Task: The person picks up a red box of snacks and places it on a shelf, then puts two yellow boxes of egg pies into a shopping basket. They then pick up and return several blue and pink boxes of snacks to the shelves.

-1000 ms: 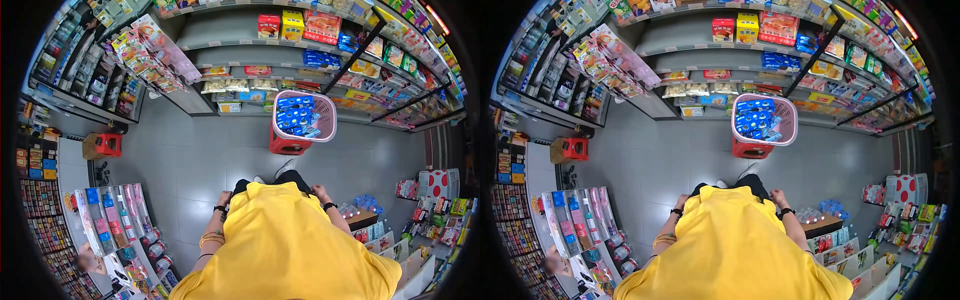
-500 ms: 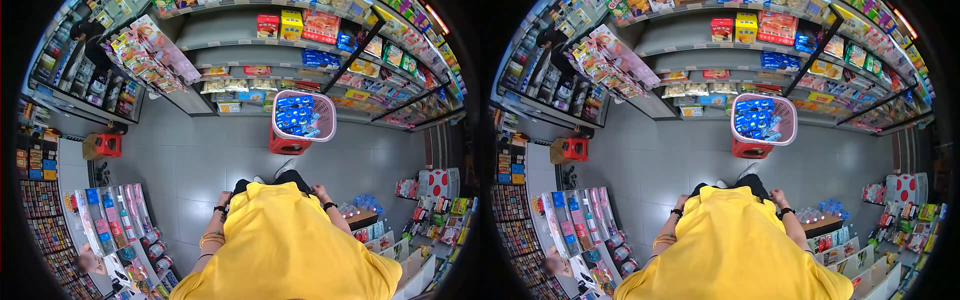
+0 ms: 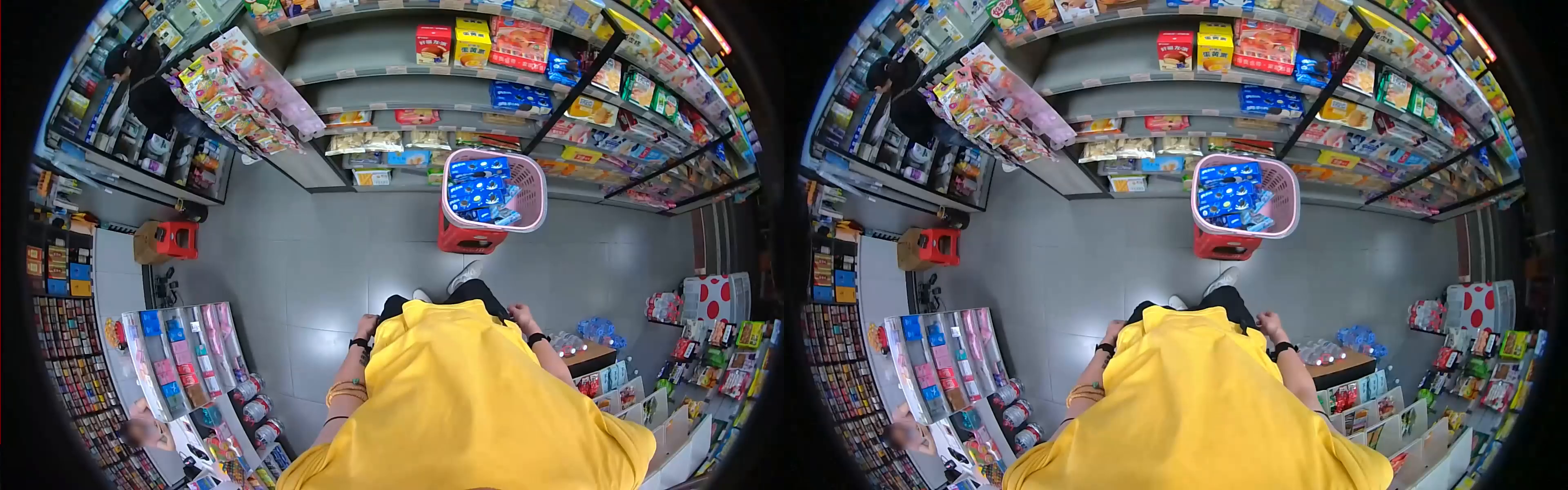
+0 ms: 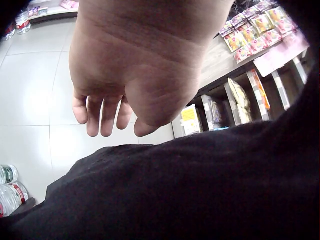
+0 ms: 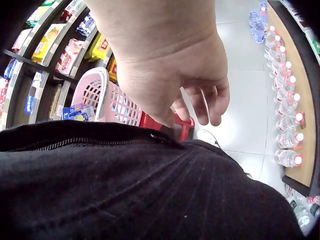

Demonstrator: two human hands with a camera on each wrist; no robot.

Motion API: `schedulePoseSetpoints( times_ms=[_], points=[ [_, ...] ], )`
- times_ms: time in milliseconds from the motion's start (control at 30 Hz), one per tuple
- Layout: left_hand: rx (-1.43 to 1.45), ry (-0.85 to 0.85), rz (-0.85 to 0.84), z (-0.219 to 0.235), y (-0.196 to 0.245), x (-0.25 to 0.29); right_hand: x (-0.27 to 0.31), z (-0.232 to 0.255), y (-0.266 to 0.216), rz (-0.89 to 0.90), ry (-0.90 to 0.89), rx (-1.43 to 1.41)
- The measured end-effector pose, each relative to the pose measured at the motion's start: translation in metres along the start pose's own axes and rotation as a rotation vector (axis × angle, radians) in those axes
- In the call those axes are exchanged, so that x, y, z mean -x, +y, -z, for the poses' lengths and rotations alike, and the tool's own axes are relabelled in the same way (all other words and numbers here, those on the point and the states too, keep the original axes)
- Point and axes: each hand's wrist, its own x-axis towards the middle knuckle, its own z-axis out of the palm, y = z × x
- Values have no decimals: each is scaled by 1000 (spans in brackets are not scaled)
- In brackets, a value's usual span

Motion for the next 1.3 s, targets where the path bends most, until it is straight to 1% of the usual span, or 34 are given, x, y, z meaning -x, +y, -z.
schedulePoseSetpoints(
  times_ms=[133,233,333,467,533,567,633,667,767,867,967,1000,1033,1067,1167,1267,1300],
  points=[
    [20,23,57,-4,7,5,-2,3,6,-16,-20,-6],
    [97,21,23,-5,3,5,4,3,2,-27,-18,-42],
    [34,27,37,-3,1,1,3,4,1,-40,-21,15],
    [53,8,60,2,-4,-1,-2,4,5,-66,-17,-7],
    [77,-18,62,5,21,16,8,3,-7,-75,-15,-25],
    [36,-18,68,6,26,18,7,2,-7,-76,-21,-28],
    [-46,-19,79,9,29,17,2,5,-4,-78,-30,-33],
    [-21,-2,108,8,29,17,0,5,-2,-74,-30,-22],
    [-9,55,90,3,24,14,-7,6,7,-73,-20,-10],
    [-40,12,41,7,4,4,-5,7,10,-85,-11,-44],
    [-71,-44,136,12,16,19,12,16,4,-101,-7,-107],
    [-68,-2,174,11,34,33,16,18,3,-110,1,-128],
    [-73,5,185,12,36,34,16,23,8,-118,9,-148],
    [-75,13,197,13,37,35,15,24,13,-101,33,-112],
    [-41,11,205,17,39,38,18,29,23,-91,38,-145],
    [-58,39,180,14,42,43,21,33,23,-15,60,12],
    [-75,55,161,12,46,41,15,34,24,-5,57,19]
  ],
)
